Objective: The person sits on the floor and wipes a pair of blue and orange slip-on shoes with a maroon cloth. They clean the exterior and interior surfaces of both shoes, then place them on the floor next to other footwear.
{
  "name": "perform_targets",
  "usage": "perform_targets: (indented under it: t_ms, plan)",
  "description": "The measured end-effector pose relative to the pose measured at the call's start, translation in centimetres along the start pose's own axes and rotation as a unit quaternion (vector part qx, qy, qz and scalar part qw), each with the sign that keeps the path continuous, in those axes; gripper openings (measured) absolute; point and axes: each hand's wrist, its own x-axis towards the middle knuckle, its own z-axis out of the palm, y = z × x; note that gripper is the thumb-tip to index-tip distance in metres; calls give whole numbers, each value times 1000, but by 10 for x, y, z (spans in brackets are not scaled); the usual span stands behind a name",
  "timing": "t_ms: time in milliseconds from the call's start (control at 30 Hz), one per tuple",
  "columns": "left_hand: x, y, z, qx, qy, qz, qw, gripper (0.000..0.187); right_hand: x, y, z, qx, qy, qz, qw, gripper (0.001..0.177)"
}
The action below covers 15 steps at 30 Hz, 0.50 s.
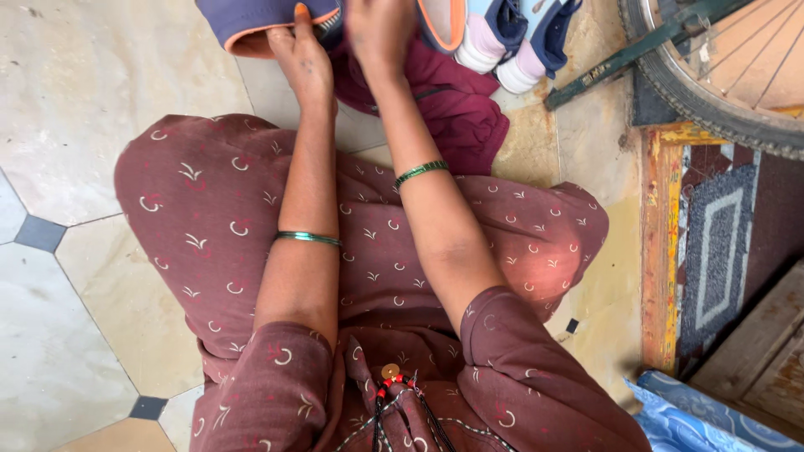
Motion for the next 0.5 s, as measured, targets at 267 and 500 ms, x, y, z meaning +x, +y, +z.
perform_targets:
  t_ms: [267,500]
  plan:
    - [6,-10,2,84,10,59,995,27,-15,-6,-44,13,4,99,995,31]
    - [30,-24,-5,42,14,-96,994,23,-62,-62,-53,-25,-10,-85,996,49]
